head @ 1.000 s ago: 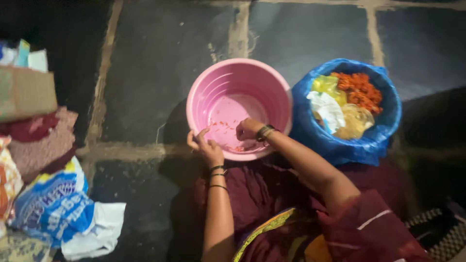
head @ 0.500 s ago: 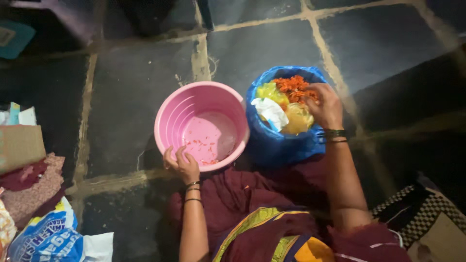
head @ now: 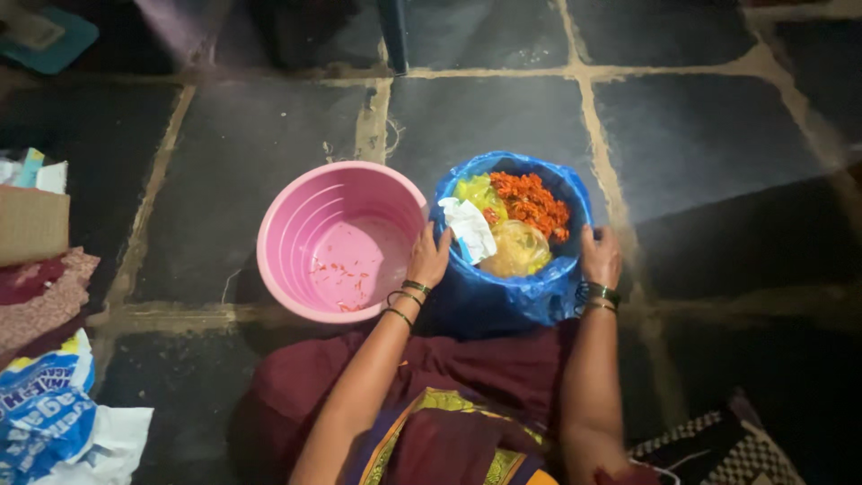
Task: The person sits on the floor and transfers marigold flowers and other colorful items from a pink basin into a blue plastic bag. They handle the flowers by hand, occasionally picking up and moving small plastic bags and cloths within the basin before placing them into the blue bag.
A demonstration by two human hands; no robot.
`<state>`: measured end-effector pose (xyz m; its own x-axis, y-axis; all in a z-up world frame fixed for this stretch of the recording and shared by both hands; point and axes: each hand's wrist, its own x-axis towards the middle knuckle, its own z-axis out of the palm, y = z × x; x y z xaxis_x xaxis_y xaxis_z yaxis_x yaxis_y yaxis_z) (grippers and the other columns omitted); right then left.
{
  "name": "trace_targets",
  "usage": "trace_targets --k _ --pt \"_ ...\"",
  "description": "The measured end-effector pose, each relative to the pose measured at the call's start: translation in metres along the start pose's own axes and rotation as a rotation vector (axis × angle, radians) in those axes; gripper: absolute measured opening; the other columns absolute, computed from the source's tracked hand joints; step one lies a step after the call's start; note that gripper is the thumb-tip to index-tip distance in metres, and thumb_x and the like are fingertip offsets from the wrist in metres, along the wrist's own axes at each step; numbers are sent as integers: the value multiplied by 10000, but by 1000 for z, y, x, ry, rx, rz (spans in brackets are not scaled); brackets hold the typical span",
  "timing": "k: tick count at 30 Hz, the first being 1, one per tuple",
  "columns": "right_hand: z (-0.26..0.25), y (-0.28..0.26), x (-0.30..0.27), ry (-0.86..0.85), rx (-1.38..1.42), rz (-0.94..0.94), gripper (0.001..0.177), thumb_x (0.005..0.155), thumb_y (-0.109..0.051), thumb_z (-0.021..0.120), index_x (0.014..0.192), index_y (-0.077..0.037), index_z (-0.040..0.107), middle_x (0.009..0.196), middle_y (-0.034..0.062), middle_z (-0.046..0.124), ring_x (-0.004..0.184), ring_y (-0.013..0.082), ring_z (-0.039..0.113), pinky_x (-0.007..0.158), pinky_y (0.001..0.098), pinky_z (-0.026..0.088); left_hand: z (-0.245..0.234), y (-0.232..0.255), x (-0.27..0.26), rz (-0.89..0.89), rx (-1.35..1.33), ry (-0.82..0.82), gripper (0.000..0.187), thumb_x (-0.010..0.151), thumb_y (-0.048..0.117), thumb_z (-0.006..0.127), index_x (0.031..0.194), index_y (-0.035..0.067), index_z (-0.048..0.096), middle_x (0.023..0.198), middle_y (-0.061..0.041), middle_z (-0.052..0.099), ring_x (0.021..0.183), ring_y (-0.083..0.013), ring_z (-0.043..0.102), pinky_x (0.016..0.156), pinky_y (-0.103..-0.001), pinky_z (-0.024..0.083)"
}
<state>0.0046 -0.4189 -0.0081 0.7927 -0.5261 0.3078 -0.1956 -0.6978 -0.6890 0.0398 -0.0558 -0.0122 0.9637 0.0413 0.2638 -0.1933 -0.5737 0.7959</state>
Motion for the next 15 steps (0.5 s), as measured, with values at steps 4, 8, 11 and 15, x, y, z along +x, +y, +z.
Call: trace_targets --k 4,8,11,15 --pt "-7 -31 -12 122 -20 -61 292 973 -323 692 975 -31 691 994 209 680 896 396 672 796 496 519 -14 23 14 -42 131 11 437 964 390 569 1158 0 607 1028 -317 679 980 -511 638 866 -576 497" --pt "-15 -51 -23 220 -52 -146 215 988 -244 697 933 -38 679 983 196 642 875 407 642 758 498 507 -20 21 25 24 332 -50 369 1001 365 522 884 61 697 841 -251 707 810 -493 667 757 -612 512" --pt "-16 -57 -21 261 -90 -188 205 1001 -216 681 929 -28 645 981 194 619 881 431 617 746 520 488 -8 3 36 89 375 -86 400 1014 367 503 827 77 706 815 -240 702 797 -480 674 768 -607 518" --pt "-21 -66 -10 320 -99 -271 210 1015 -191 656 915 -17 595 942 184 595 886 430 602 767 531 480 -3 -6 49 132 204 -33 368 989 332 528 796 69 698 852 -236 699 815 -482 661 771 -600 514"
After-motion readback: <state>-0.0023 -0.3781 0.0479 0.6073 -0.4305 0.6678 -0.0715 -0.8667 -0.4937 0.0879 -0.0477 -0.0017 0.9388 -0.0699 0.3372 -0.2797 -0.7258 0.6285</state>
